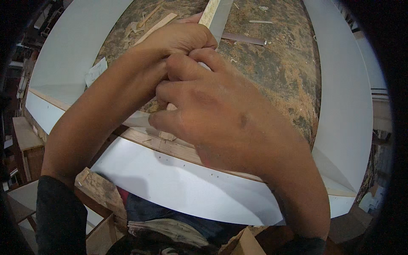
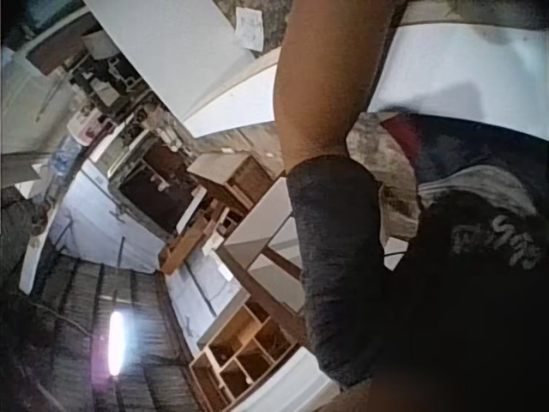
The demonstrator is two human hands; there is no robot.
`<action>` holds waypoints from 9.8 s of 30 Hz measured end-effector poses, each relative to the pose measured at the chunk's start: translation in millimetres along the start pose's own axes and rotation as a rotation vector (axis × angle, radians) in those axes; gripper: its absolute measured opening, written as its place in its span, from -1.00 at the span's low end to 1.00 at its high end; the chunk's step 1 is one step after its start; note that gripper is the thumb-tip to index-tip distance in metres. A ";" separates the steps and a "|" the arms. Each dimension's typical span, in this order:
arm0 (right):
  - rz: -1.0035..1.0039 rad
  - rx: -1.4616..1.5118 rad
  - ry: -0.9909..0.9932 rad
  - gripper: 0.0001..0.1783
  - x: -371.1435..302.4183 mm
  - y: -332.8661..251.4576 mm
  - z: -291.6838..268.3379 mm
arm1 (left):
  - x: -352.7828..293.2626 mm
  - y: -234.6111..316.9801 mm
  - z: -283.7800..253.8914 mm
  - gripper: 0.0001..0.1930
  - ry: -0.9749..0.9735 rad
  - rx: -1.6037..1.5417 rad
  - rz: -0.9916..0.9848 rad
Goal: The person aligns and fits a thin wooden strip into a groove on a white curved furniture frame. They repeatedly adjust the strip's position by hand to ensure it sits flush along the edge. Another person works on the opposite side of the frame in the background.
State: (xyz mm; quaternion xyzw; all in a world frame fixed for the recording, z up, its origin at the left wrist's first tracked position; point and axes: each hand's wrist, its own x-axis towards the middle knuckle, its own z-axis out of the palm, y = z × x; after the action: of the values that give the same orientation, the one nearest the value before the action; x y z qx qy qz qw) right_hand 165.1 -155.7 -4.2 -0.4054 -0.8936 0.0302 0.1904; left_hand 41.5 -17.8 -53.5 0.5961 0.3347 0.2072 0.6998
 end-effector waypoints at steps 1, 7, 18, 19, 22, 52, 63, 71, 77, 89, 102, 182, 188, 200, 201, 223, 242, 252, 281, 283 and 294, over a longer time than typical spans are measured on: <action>0.040 0.121 0.023 -0.68 -1.0 1.1 -2.5 | -4.4 0.0 -2.1 -0.29 -0.009 0.010 -0.010; 0.038 0.301 0.073 -0.45 -6.7 12.2 5.3 | -23.3 7.7 -4.6 -0.29 -0.046 0.076 -0.081; 0.181 0.119 -0.092 -0.53 -6.5 -0.9 6.1 | -29.8 19.1 -2.7 -0.30 -0.092 0.145 -0.139; 0.192 0.116 -0.107 -0.55 -6.4 -1.8 8.7 | -30.1 19.8 -2.4 -0.30 -0.096 0.150 -0.139; 0.195 0.072 -0.140 -0.61 -6.4 -2.6 16.3 | -29.1 21.2 -2.2 -0.30 -0.108 0.159 -0.145; 0.013 -0.297 -0.086 -0.82 -9.0 -8.7 30.8 | -14.0 29.1 4.2 -0.30 -0.158 0.239 -0.184; 0.018 -0.157 -0.034 -0.82 -9.8 -11.7 33.3 | 10.1 47.8 10.0 -0.30 -0.192 0.408 -0.325; 0.014 -0.153 -0.040 -0.79 -8.0 -9.9 30.7 | 1.8 45.8 5.5 -0.38 -0.212 0.223 -0.269; 0.000 -0.170 -0.034 -0.78 -9.3 -8.4 26.2 | 3.6 45.1 8.7 -0.40 -0.196 0.206 -0.272; 0.014 -0.141 -0.056 -0.77 -9.5 -10.1 25.4 | 12.2 38.0 20.1 -0.37 -0.063 0.266 -0.256; -0.017 -0.137 -0.027 -0.79 -10.4 -7.2 28.3 | 11.3 38.6 20.7 -0.34 -0.066 0.174 -0.249; -0.112 -0.102 -0.039 -0.76 -9.4 3.3 30.5 | 23.0 17.2 21.9 0.07 -0.001 0.077 -0.132; -0.099 -0.087 -0.056 -0.74 -9.3 2.5 28.3 | 22.6 16.2 21.6 0.02 -0.011 0.045 -0.126; -0.097 -0.122 -0.079 -0.73 -7.9 2.0 28.1 | 22.8 18.3 21.6 0.04 -0.020 0.067 -0.134; -0.093 -0.126 -0.089 -0.73 -7.9 1.9 28.0 | 23.4 17.2 21.4 0.01 -0.021 0.071 -0.112; -0.097 -0.117 -0.114 -0.71 -9.9 1.7 25.7 | 23.9 12.7 18.3 0.04 -0.073 0.015 -0.075; -0.116 -0.083 -0.055 -0.79 -9.8 3.5 27.0 | 21.3 15.0 21.6 0.05 -0.042 -0.022 -0.109; -0.009 -0.075 -0.145 -0.73 -13.2 3.8 35.3 | 19.6 20.9 20.3 -0.29 0.005 0.154 -0.172; -0.030 -0.190 0.027 -0.76 -8.0 -5.3 33.2 | 7.8 16.9 18.6 -0.33 -0.008 0.172 -0.074; -0.035 -0.201 0.006 -0.78 -9.3 -4.7 32.0 | 7.6 17.3 16.5 -0.34 -0.033 0.168 -0.085; -0.063 -0.073 0.015 -0.77 -15.3 2.5 32.1 | 16.1 22.3 31.5 -0.05 -0.029 -0.002 -0.123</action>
State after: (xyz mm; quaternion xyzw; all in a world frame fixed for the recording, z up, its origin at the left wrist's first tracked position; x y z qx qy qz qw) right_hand 164.3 -162.0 -39.3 -0.3839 -0.9049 -0.0117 0.1832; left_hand 77.6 -24.1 -33.4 0.5766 0.3603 0.1552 0.7167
